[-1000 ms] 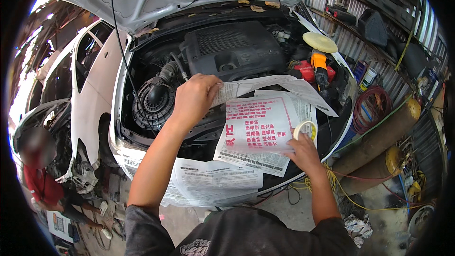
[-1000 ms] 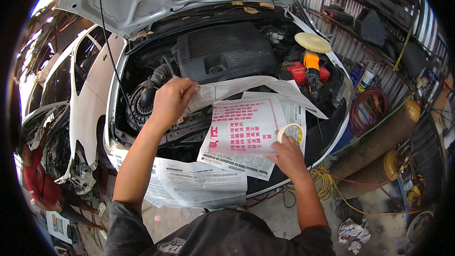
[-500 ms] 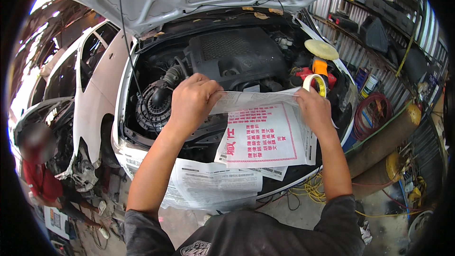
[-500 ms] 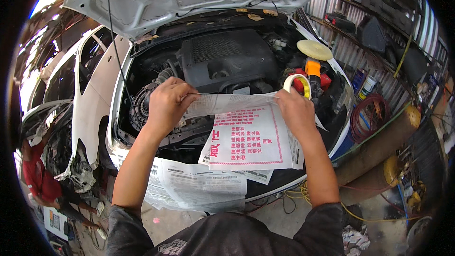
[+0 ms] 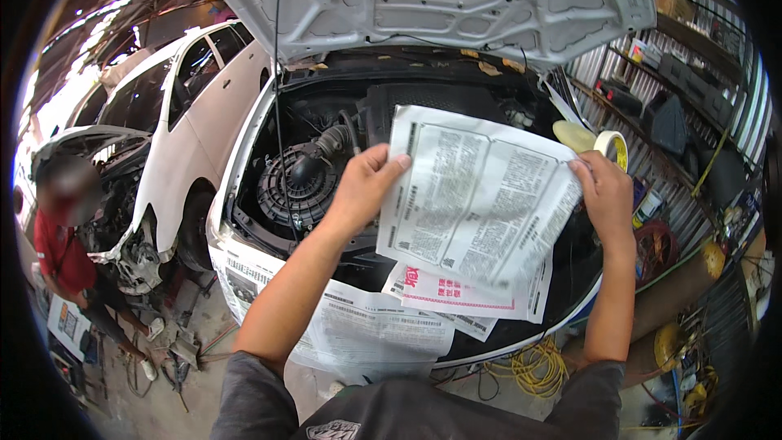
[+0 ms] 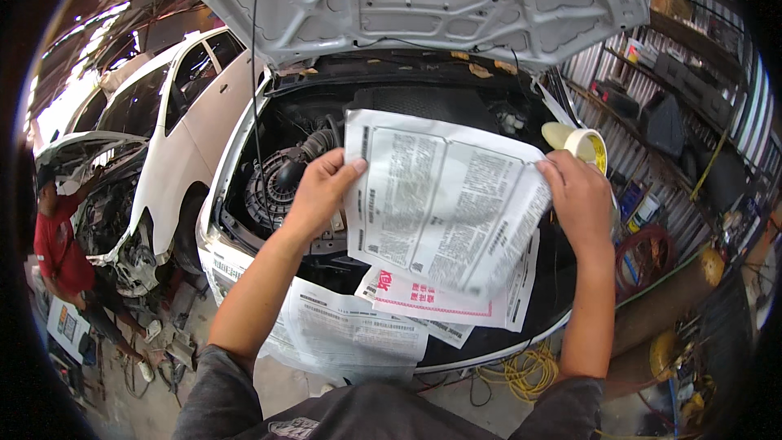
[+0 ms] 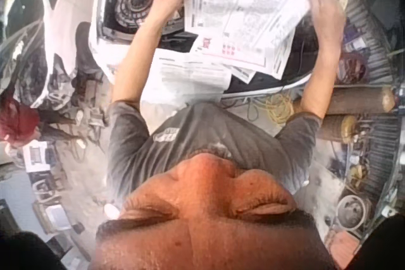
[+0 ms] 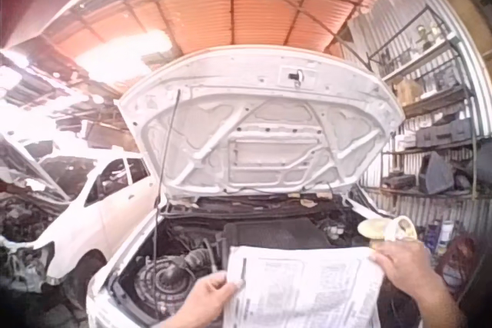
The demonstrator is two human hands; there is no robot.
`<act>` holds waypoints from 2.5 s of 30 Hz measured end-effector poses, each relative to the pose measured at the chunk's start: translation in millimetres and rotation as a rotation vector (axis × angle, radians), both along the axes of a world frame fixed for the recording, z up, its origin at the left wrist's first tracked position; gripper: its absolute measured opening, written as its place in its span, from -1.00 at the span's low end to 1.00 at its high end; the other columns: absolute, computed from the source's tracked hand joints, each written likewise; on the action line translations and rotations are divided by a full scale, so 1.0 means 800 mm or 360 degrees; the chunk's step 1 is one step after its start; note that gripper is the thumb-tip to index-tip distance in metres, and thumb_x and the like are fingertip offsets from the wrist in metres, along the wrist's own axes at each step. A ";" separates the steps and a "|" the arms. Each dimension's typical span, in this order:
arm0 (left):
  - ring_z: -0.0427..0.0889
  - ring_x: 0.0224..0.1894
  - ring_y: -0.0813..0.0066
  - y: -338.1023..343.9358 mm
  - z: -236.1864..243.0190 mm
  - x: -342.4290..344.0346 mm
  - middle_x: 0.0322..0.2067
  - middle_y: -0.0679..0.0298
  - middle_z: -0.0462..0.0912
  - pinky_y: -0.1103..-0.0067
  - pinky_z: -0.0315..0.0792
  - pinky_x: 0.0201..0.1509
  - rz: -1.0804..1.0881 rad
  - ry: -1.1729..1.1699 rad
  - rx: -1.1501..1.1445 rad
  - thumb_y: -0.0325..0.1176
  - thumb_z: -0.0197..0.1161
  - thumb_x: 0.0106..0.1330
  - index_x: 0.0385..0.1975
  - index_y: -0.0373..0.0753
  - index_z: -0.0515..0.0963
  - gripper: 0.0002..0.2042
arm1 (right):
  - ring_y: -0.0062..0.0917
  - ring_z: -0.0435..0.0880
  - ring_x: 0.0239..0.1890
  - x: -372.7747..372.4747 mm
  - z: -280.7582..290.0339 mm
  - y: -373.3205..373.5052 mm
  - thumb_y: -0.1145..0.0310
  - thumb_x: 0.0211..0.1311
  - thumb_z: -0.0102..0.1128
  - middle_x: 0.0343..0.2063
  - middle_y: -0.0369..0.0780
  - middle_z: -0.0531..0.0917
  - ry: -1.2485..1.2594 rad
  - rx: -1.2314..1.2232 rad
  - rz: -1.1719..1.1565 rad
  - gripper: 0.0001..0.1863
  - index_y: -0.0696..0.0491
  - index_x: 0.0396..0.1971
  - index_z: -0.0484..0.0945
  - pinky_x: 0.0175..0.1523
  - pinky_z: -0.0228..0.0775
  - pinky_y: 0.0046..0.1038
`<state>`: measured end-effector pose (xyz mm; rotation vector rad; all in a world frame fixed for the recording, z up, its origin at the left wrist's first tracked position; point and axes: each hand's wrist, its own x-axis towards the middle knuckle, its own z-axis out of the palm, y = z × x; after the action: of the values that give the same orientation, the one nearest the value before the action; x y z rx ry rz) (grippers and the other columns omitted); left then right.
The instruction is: The person applies newspaper and masking tape to the front fender and headlight area of a white vehicle. The person tears strips of tape, positions the paper over the car body, and presses the tape down along the edges of the headlight and bumper.
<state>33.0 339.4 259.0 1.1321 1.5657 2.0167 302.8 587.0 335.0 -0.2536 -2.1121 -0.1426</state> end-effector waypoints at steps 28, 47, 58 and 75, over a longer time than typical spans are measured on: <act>0.25 0.43 0.05 -0.031 -0.184 0.089 0.36 0.12 0.33 0.08 0.10 0.52 -0.0031 0.1840 -0.1047 -0.42 0.45 0.08 0.12 -0.09 0.60 -0.49 | -0.08 0.55 0.15 0.071 -0.261 -0.050 0.39 0.16 0.41 0.09 0.05 0.57 -0.0870 -0.0498 0.0030 -0.43 0.20 0.16 0.44 0.24 0.41 -0.17; 0.49 0.25 0.04 0.044 -0.219 0.131 0.28 0.05 0.45 0.28 0.49 0.21 0.0164 0.2102 -0.0871 -0.41 0.22 0.24 0.21 -0.07 0.51 -0.53 | 0.07 0.64 -0.28 0.037 -0.120 0.082 0.27 0.42 0.14 -0.40 0.11 0.64 -0.0171 -0.0943 -0.0072 -0.76 0.16 -0.18 0.59 -0.24 0.46 -0.24; 0.11 0.52 -0.04 0.040 -0.197 0.030 0.52 0.07 0.06 0.07 0.03 0.54 -0.0109 0.2728 -0.1551 -0.30 0.03 0.44 0.51 0.05 0.10 -0.38 | -0.49 0.59 -0.40 0.104 -0.056 0.117 0.25 0.45 0.16 -0.45 0.03 0.65 0.0322 -0.0633 -0.0298 -0.69 0.23 -0.10 0.59 -0.21 0.46 -0.38; 0.71 0.02 0.09 0.013 0.013 -0.052 -0.03 -0.06 0.70 0.41 0.52 0.15 0.1096 0.1659 -0.0238 -0.39 0.16 0.36 0.02 -0.33 0.63 -0.70 | -0.21 0.71 -0.30 0.091 -0.059 0.127 0.33 0.41 0.20 -0.31 -0.07 0.71 0.0230 0.0259 -0.0576 -0.75 0.01 0.02 0.64 -0.18 0.52 -0.29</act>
<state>-8.6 349.7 269.2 1.9381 2.8653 1.6067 375.7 688.4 288.0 -0.5307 -1.8830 -0.4926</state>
